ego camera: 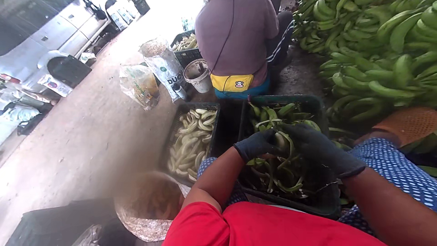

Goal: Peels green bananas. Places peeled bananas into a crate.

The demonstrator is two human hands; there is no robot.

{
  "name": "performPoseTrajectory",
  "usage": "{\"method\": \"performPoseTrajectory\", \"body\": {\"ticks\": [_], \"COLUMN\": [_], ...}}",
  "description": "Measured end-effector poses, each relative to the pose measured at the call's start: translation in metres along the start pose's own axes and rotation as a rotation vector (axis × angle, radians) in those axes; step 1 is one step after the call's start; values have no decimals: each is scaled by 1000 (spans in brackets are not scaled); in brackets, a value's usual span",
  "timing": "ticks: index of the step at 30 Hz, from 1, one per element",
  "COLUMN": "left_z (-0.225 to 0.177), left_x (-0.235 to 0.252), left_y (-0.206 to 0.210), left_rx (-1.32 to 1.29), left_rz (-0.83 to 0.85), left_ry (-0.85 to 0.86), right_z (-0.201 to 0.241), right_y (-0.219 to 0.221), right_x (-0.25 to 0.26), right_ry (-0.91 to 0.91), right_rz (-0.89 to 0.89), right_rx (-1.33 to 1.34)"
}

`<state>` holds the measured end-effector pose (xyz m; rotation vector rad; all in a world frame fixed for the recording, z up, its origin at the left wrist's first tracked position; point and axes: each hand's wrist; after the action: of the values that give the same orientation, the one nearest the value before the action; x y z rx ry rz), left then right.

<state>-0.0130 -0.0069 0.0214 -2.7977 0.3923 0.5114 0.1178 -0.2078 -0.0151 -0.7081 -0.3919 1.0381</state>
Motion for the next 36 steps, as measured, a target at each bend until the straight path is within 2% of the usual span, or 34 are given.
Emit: {"method": "performPoseTrajectory", "body": {"ticks": [5,8,12,17,21,25,31,36], "left_z": [-7,-2,16,20,24,22,24,23], "left_x": [-9,-7,4,13,18,21,24,23], "left_y": [3,1,-3,-6,-1,7,12,16], "left_rx": [15,-208,-751,-1121,-1147,-1161,-1182,-979], "left_rz": [96,-51,-299,-465,-481,-464,-348,-364], "left_ry": [39,0,74,43,43,29,-22,24], "right_z": [-31,-29,4,30,28,24,27,18], "right_y": [12,13,11,39,55,54,40,32], "right_x": [4,2,-2,-11,-10,-8,-8,0], "right_ry": [239,254,200,-71,-323,-379,-332,-71], "right_rz": [56,15,-122,-241,-349,-403,-379,-235], "right_rx": [15,83,69,-37,-181,-259,-289,-158]}}
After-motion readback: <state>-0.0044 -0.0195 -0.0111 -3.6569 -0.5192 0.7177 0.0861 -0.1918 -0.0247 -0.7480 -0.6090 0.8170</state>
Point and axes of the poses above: each hand's wrist, its own x-axis towards the middle knuckle, its own y-axis out of the palm, z = x × y, and after that the axes turned 5 degrees about z, right-handed
